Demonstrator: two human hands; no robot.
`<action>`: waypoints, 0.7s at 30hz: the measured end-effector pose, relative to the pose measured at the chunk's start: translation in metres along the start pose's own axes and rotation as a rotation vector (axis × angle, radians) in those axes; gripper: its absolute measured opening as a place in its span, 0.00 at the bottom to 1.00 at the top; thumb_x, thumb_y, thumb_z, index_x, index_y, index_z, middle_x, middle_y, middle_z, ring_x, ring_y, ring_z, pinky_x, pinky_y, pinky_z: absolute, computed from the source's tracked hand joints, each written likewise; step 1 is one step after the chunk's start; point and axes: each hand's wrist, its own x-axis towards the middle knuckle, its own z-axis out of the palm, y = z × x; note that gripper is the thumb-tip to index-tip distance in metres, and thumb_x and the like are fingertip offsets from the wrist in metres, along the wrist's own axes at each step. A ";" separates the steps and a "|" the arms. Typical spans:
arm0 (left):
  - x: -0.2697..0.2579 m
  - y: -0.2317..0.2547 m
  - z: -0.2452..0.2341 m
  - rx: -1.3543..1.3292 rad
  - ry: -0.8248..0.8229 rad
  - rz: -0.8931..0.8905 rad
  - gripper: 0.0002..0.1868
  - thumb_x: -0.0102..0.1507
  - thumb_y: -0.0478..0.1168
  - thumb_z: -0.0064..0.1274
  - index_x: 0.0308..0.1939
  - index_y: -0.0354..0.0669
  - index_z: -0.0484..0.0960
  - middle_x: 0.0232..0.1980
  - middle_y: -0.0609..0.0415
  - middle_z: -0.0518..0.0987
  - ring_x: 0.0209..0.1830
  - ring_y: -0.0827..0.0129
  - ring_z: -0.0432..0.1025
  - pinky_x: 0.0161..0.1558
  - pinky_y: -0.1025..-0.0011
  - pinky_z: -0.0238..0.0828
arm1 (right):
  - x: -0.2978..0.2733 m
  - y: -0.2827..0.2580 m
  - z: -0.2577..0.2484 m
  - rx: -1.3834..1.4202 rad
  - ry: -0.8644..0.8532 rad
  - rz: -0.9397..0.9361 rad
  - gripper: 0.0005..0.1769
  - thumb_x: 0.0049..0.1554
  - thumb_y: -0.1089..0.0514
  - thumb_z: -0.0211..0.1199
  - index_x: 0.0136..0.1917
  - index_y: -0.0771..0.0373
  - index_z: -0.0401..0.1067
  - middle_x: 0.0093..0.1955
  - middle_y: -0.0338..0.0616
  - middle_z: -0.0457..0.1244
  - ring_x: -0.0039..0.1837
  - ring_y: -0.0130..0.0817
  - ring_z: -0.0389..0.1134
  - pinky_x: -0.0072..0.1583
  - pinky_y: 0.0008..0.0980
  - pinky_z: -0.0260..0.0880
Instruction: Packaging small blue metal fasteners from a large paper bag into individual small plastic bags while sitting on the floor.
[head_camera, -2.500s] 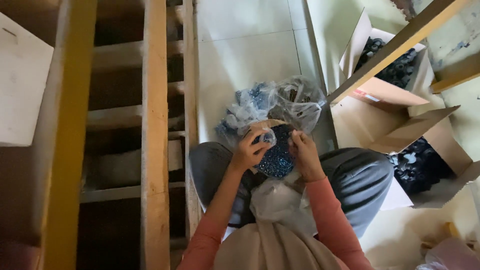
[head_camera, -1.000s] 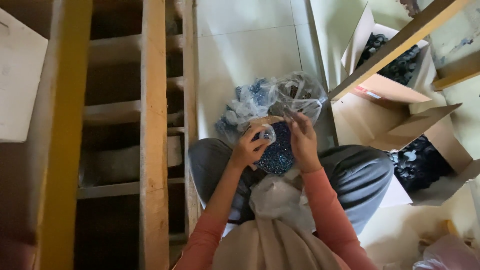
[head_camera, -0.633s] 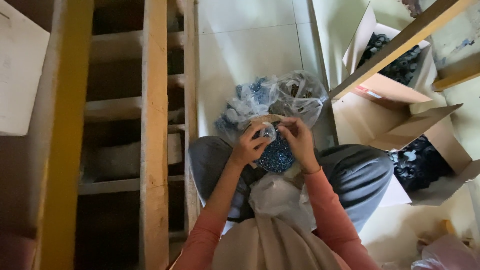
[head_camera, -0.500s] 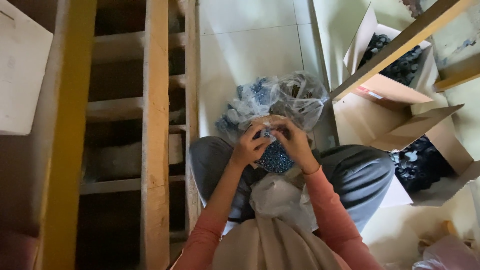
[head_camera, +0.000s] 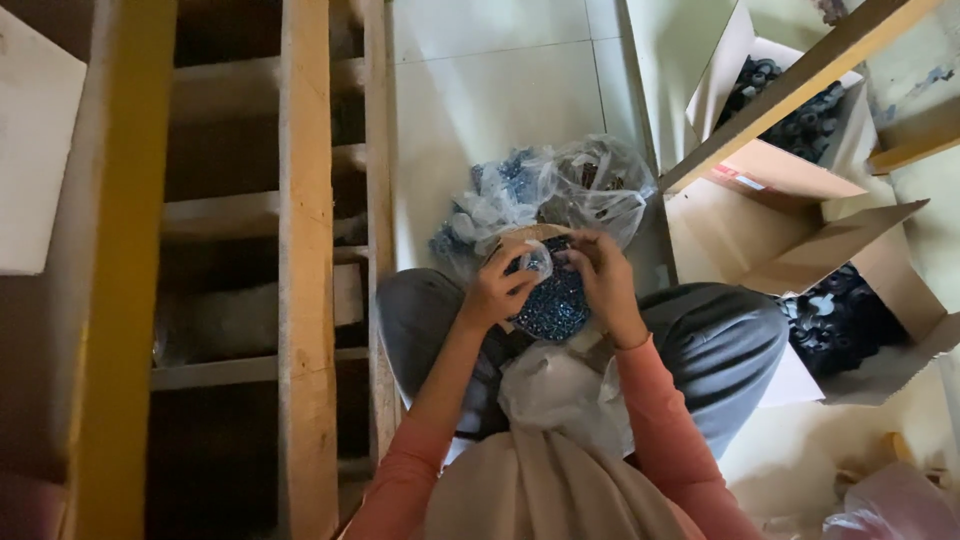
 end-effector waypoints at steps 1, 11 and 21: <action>0.001 0.001 0.000 0.011 -0.002 -0.003 0.02 0.62 0.33 0.64 0.33 0.42 0.88 0.62 0.44 0.79 0.52 0.50 0.79 0.46 0.53 0.83 | 0.001 0.003 0.001 -0.032 -0.009 0.016 0.11 0.63 0.67 0.63 0.59 0.68 0.69 0.54 0.62 0.69 0.54 0.64 0.71 0.52 0.54 0.73; -0.001 -0.004 -0.001 -0.007 -0.039 -0.017 0.02 0.63 0.34 0.64 0.34 0.42 0.88 0.65 0.44 0.78 0.56 0.49 0.78 0.49 0.50 0.82 | 0.012 0.009 0.017 -0.090 -0.122 -0.071 0.10 0.62 0.61 0.65 0.57 0.60 0.72 0.49 0.56 0.70 0.49 0.64 0.70 0.45 0.46 0.73; 0.009 0.004 -0.007 0.039 0.004 0.044 0.05 0.62 0.36 0.66 0.31 0.43 0.87 0.52 0.46 0.84 0.47 0.49 0.80 0.41 0.56 0.84 | 0.020 0.033 0.036 -0.182 -0.222 0.084 0.19 0.57 0.68 0.62 0.62 0.62 0.67 0.48 0.62 0.68 0.49 0.66 0.70 0.44 0.53 0.72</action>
